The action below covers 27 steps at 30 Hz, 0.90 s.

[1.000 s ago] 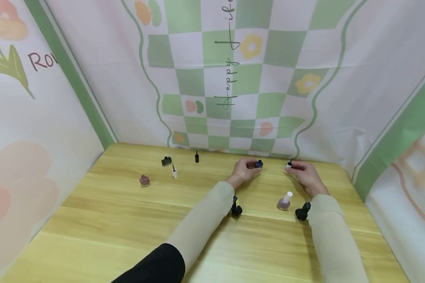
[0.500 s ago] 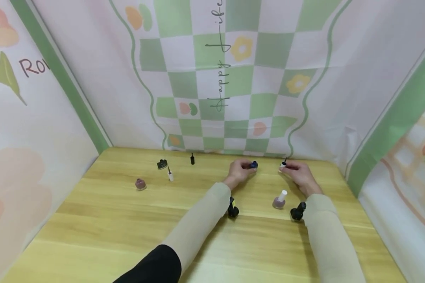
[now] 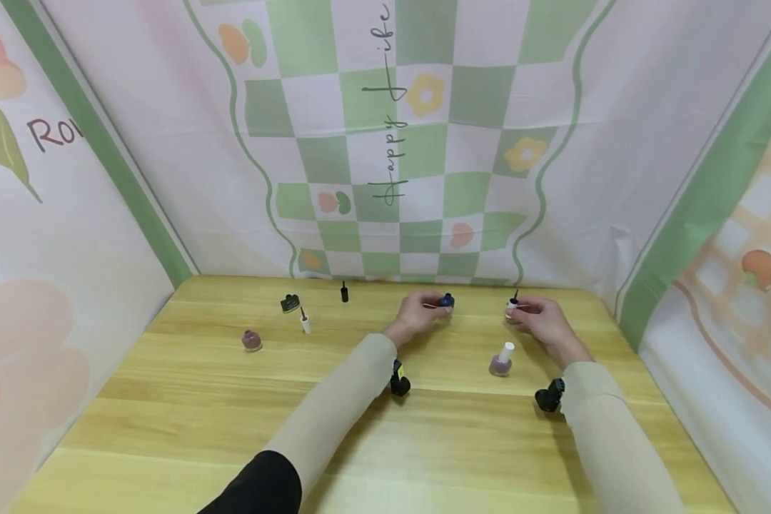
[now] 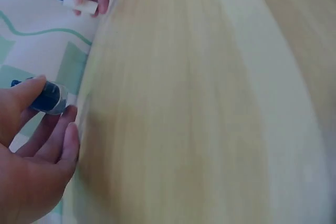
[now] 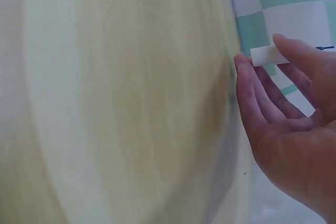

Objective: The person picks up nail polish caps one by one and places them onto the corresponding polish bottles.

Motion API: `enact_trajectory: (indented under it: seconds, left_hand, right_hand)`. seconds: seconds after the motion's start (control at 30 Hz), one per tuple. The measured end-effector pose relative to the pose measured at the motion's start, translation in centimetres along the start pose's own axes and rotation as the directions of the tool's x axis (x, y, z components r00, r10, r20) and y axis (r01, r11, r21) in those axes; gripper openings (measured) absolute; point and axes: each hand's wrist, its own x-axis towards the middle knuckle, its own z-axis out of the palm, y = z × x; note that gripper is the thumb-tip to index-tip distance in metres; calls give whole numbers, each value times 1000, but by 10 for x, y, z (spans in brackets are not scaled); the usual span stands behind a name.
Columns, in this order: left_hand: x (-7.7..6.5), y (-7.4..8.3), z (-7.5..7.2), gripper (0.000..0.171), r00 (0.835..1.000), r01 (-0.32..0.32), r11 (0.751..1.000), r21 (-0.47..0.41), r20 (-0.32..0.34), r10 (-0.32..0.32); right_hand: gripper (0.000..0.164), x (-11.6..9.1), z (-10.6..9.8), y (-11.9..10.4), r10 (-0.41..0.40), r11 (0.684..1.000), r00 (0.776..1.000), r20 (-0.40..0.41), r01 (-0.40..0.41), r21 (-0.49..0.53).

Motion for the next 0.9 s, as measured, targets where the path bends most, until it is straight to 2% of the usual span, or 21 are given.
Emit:
enact_trajectory:
  seconds: [0.1,0.33,0.57,0.77,0.9]
  left_hand:
    - [-4,1,-6,28,1000,6,1000,-1,19,-6]
    - [-13,5,-20,27,999,14,999,-43,39,-13]
    - [-23,12,-30,28,999,-8,1000,27,33,8]
    - [-29,16,-44,31,999,-25,999,40,37,24]
    - [-33,18,-54,32,999,-30,999,45,46,27]
  right_hand:
    - [67,-7,-2,-3,-5,1000,1000,16,5,3]
    - [66,-22,-11,-17,-24,987,999,22,27,-160]
    - [58,-36,-12,-33,-59,981,998,22,62,-182]
    - [56,-45,-12,-46,-84,957,996,16,85,-278]
    - [54,-47,-11,-57,-111,948,994,19,112,-298]
